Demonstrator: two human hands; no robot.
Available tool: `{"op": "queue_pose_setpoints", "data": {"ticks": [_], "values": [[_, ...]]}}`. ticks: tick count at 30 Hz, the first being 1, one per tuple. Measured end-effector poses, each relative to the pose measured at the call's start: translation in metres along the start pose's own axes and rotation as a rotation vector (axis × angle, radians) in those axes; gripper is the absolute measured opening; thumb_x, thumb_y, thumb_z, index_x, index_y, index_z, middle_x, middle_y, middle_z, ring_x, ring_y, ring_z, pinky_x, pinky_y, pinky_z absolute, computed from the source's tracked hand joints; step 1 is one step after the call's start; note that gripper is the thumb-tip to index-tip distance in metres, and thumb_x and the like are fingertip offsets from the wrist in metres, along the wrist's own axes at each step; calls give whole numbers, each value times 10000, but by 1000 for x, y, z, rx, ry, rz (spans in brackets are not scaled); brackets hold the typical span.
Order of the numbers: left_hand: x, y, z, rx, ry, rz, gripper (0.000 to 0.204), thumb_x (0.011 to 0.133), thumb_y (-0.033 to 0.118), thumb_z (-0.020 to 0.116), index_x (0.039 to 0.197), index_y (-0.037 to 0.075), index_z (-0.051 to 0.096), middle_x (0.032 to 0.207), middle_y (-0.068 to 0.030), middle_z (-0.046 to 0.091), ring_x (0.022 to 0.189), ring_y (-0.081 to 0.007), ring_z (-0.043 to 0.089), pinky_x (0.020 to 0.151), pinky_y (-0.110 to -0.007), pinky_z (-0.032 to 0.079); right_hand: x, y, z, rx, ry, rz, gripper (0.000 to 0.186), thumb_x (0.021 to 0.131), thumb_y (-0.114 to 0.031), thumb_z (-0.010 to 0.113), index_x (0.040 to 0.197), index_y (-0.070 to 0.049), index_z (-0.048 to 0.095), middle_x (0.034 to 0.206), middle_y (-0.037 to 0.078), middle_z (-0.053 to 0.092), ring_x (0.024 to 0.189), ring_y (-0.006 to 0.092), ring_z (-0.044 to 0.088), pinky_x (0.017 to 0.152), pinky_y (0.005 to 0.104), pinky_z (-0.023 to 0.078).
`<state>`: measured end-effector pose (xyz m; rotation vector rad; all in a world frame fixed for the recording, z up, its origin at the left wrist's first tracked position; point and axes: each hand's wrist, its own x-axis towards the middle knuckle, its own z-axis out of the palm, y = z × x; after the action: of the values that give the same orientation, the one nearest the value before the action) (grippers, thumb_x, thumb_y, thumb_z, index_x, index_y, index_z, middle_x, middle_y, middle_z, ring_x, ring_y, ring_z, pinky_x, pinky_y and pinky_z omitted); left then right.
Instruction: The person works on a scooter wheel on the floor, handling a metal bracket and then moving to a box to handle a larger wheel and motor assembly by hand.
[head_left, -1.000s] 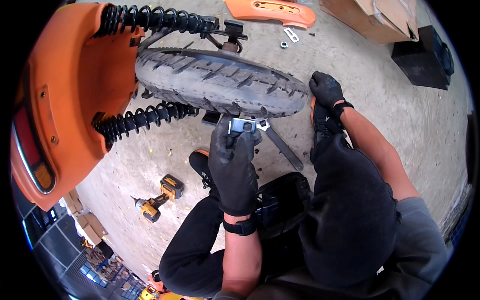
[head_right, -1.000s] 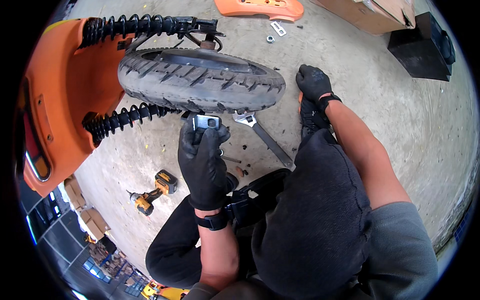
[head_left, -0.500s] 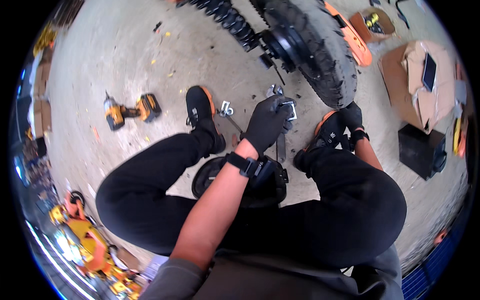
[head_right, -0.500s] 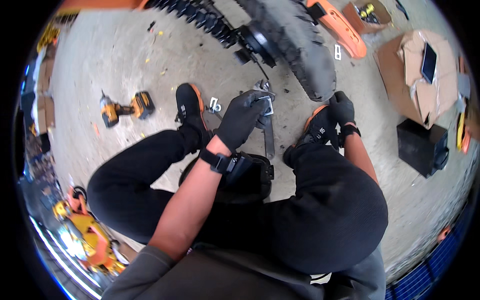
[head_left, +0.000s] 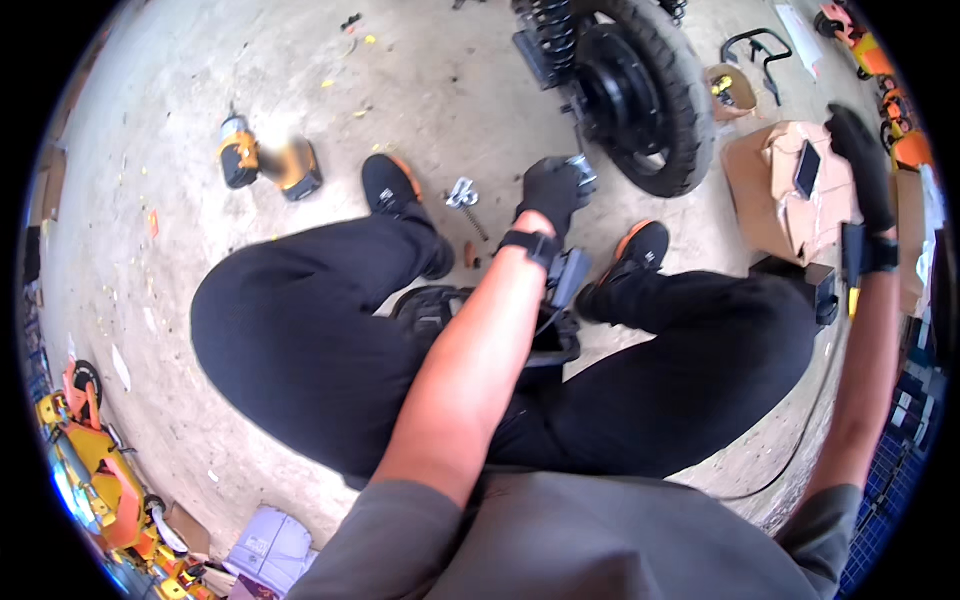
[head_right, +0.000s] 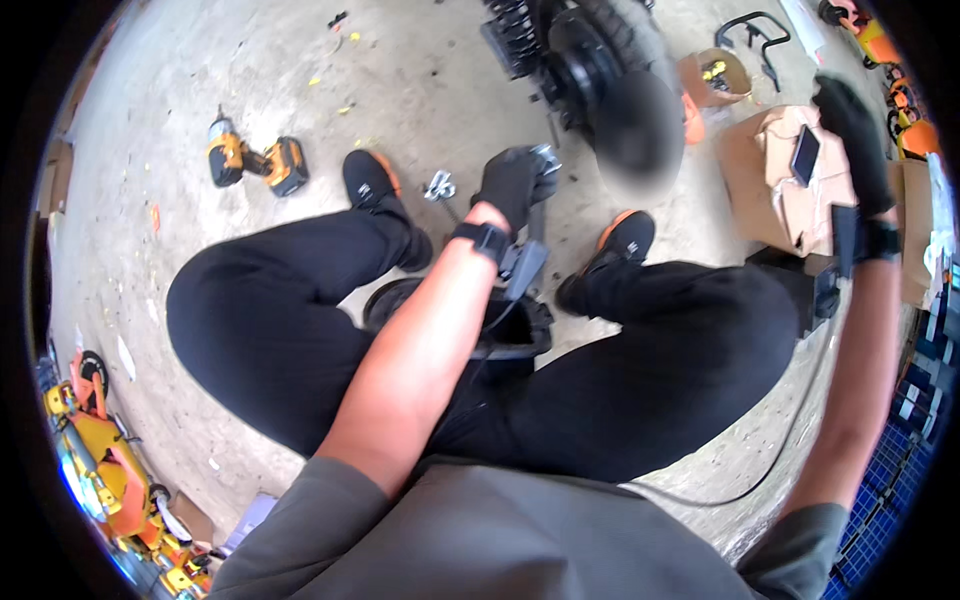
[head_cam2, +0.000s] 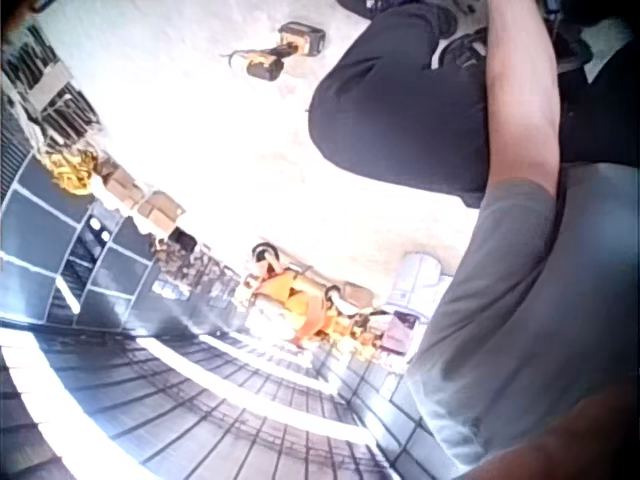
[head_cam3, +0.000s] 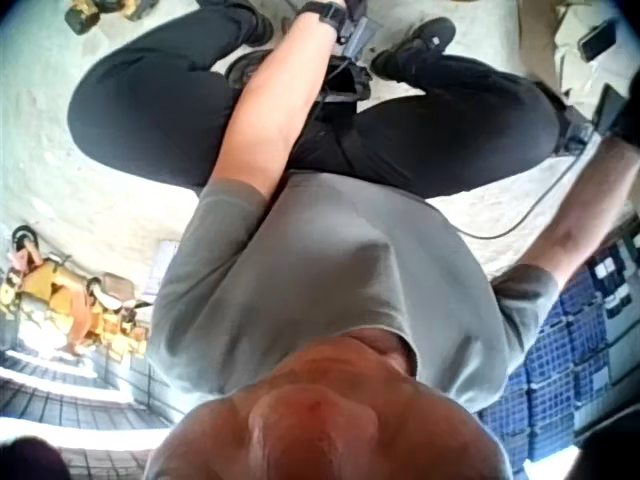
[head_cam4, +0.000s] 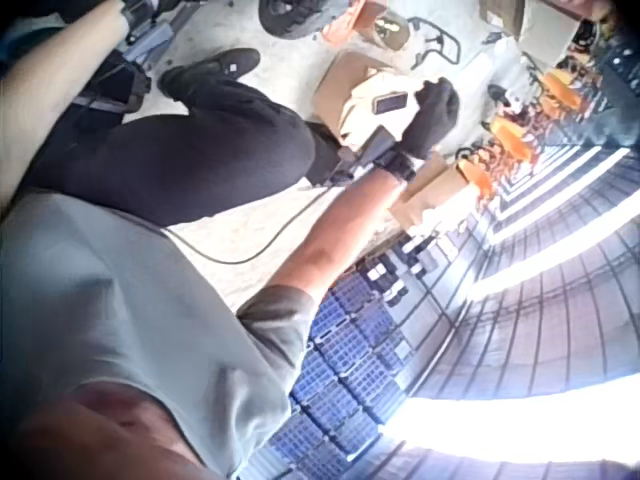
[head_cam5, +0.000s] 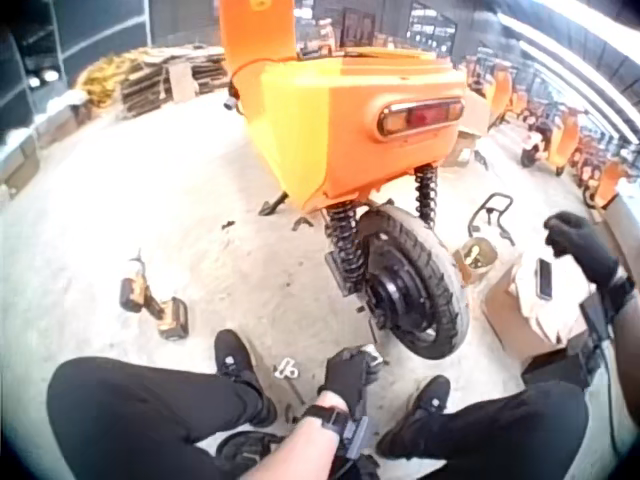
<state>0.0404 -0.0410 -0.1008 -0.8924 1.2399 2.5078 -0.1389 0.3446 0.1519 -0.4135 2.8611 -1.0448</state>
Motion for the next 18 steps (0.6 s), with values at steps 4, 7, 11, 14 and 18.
{"op": "queue_pose_setpoints", "data": {"ticks": [4,7,11,14,18], "values": [[6,-5,14,-147,-82,9,148,945,110,550,1036,32,639,875,-70,678,649,-155,642,583,-279,551,32,-83,-8,-295,-217,-308,368,1019,-215,529,1345,-52,576,1294,40,601,1054,103,594,858,251,480],[3,1,1,-51,20,23,194,959,76,526,1128,46,617,897,-78,683,671,-159,645,583,-276,546,19,-175,87,-305,-354,-222,383,1006,-246,573,1332,-45,581,1252,22,616,1029,89,589,874,243,468],[-5,10,-6,-169,-11,57,213,943,63,555,1145,58,620,910,-74,687,731,-168,658,620,-299,554,-16,-229,162,-394,-526,-407,282,985,-187,602,1194,3,607,1016,60,663,905,109,587,860,271,479],[-1,4,-4,-199,-168,95,206,935,50,582,1138,46,620,923,-77,687,759,-186,670,665,-321,574,-23,-235,197,-463,-470,-442,334,973,-269,609,1214,-38,624,957,75,679,874,142,611,822,303,502],[-24,16,18,-267,-99,106,202,930,44,594,1127,34,639,946,-83,691,757,-181,680,661,-288,586,-26,-156,249,-61,-194,-195,272,909,-293,628,1066,-79,684,887,116,689,756,226,651,732,358,537]]}}
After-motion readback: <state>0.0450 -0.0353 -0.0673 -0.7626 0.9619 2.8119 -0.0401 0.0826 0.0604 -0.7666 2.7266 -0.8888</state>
